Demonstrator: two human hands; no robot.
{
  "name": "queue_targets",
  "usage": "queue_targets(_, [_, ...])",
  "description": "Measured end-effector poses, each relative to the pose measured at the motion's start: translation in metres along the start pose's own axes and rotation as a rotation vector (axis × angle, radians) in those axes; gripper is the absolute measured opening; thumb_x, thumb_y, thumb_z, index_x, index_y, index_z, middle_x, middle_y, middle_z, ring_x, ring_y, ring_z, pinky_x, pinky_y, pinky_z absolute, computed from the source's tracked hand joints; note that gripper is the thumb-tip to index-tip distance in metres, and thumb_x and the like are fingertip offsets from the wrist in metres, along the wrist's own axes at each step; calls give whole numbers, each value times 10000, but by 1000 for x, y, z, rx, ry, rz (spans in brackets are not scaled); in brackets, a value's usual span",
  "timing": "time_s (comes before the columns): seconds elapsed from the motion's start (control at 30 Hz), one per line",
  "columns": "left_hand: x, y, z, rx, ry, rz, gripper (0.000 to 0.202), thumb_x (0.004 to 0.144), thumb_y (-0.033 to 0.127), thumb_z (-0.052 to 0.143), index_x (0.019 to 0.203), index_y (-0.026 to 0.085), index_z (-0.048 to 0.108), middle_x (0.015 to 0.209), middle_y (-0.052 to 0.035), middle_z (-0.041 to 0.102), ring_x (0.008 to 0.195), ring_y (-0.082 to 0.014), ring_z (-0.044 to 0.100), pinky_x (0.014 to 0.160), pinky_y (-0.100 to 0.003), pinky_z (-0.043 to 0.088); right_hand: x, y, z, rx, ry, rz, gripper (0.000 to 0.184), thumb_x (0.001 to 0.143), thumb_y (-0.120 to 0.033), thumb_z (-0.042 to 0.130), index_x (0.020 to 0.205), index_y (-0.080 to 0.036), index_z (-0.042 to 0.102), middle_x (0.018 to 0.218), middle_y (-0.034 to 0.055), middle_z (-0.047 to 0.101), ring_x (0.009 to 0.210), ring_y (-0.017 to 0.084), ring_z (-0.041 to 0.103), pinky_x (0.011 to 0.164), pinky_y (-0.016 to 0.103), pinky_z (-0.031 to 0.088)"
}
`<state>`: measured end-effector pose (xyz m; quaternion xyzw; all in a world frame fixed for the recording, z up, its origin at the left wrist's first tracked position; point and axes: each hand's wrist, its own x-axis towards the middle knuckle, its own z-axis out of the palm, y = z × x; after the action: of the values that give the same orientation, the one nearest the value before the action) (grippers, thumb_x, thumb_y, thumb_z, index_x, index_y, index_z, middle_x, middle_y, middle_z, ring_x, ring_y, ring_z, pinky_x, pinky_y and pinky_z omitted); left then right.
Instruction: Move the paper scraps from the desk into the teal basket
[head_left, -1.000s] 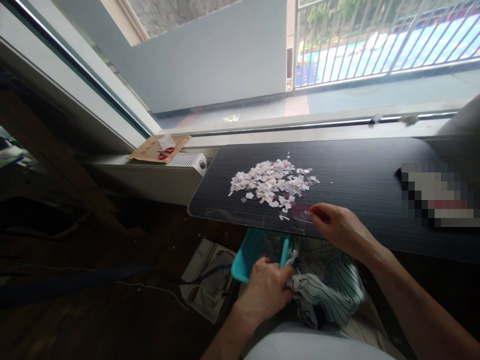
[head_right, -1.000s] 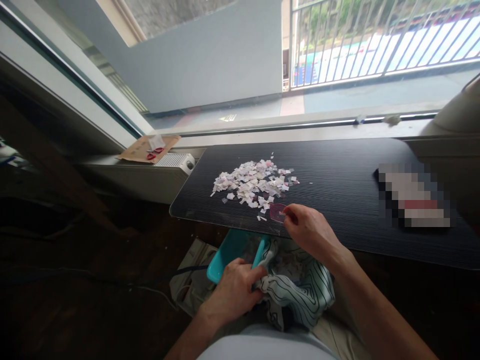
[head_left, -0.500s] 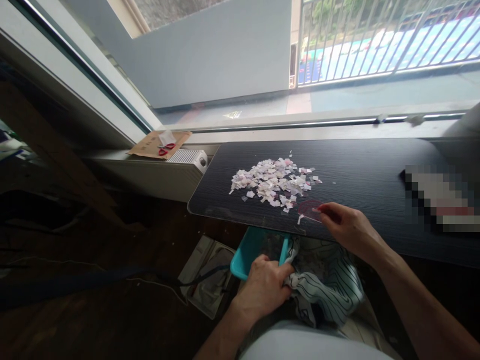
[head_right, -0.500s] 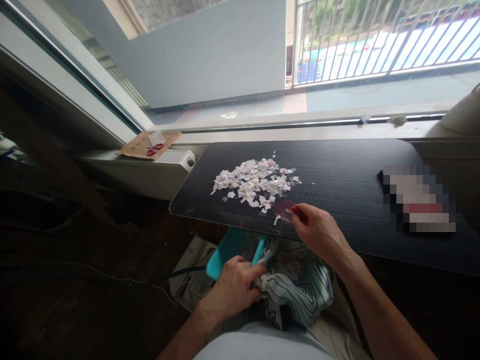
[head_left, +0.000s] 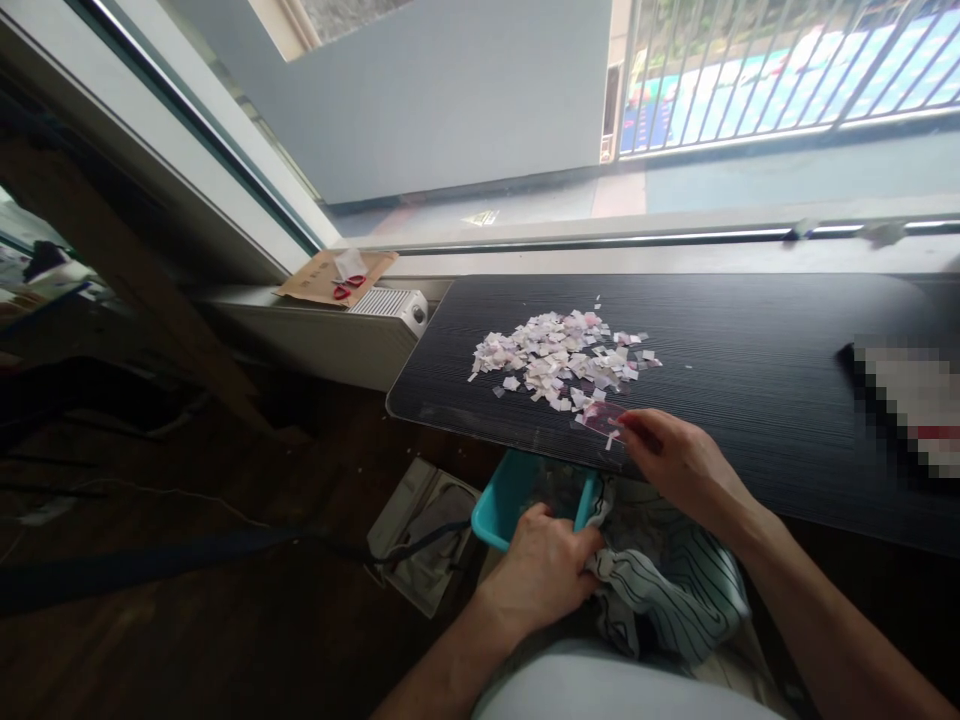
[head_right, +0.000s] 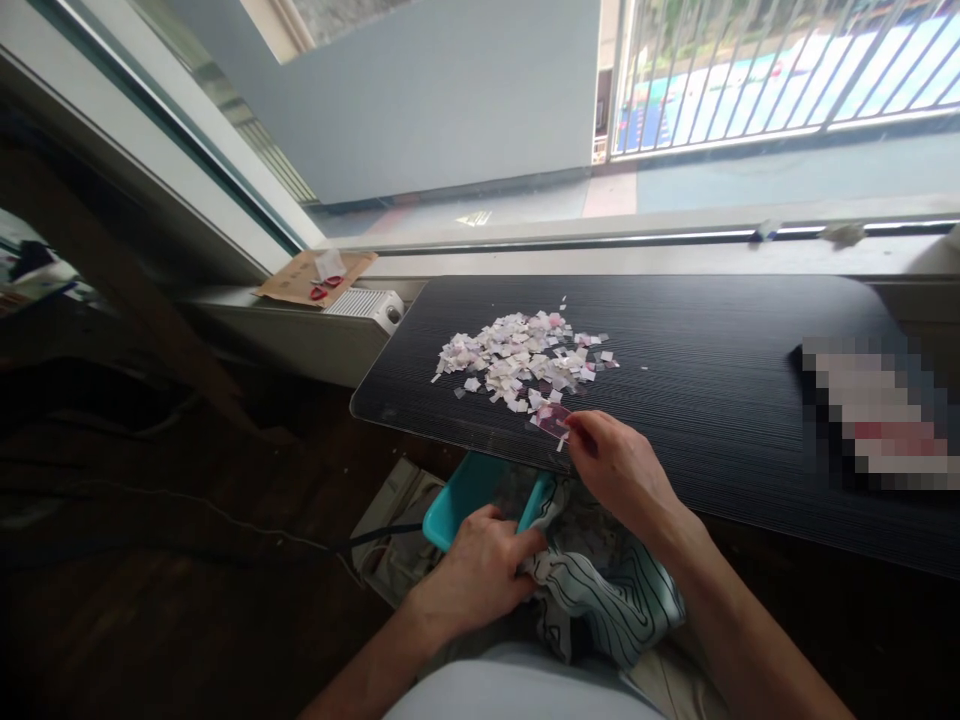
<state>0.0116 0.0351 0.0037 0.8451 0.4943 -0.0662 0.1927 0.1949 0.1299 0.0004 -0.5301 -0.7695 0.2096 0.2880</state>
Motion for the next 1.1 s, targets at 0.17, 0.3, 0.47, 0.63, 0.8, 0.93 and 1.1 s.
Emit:
queue_targets(0.17, [3, 1, 0, 3, 9, 11, 162, 763, 329, 617, 873, 211, 634, 699, -23, 669, 699, -210, 625, 768, -329, 400, 2, -1, 1, 21, -81, -27, 215, 824, -238, 469, 926, -202, 656, 857, 38, 691, 743, 171, 631, 659, 269, 461])
queue_targets(0.3, [4, 1, -1, 9, -18, -1, 177, 773, 335, 603, 898, 214, 638, 713, -28, 672, 728, -218, 629, 778, -334, 402, 4, -1, 1, 17, -43, -12, 235, 831, -261, 472, 959, -193, 657, 874, 53, 693, 741, 176, 631, 642, 271, 463])
queue_targets(0.47, [4, 0, 0, -7, -32, 3, 205, 775, 338, 599, 935, 217, 641, 717, -27, 670, 736, -218, 628, 803, -340, 394, 5, 0, 4, 38, -50, -38, 207, 825, -246, 476, 926, -199, 651, 872, 41, 685, 743, 168, 625, 670, 275, 460])
queue_targets(0.63, [4, -2, 1, -13, 3, 22, 176, 766, 331, 612, 897, 215, 635, 701, -24, 668, 706, -211, 625, 770, -330, 393, 6, 0, 0, -15, -11, 2, 196, 833, -258, 483, 927, -198, 643, 871, 38, 672, 730, 169, 612, 650, 279, 443])
queue_targets(0.8, [4, -2, 1, -20, 9, 33, 171, 776, 334, 603, 900, 219, 630, 703, -25, 671, 714, -213, 626, 763, -331, 393, 2, -8, -3, 2, -95, -29, 192, 848, -236, 470, 931, -198, 639, 873, 34, 657, 724, 158, 599, 665, 273, 430])
queue_targets(0.93, [4, -2, -1, -19, 1, 35, 193, 774, 343, 611, 916, 213, 629, 710, -29, 675, 707, -213, 630, 770, -335, 397, -1, -13, -2, 64, -206, -85, 190, 856, -222, 459, 930, -200, 632, 861, 21, 642, 706, 139, 583, 646, 256, 425])
queue_targets(1.1, [4, -2, -2, -17, 2, 41, 192, 763, 341, 628, 900, 207, 627, 710, -35, 680, 708, -218, 637, 760, -336, 406, -2, -11, -2, 41, -155, -70, 192, 858, -225, 458, 932, -193, 632, 878, 25, 640, 725, 143, 582, 663, 261, 421])
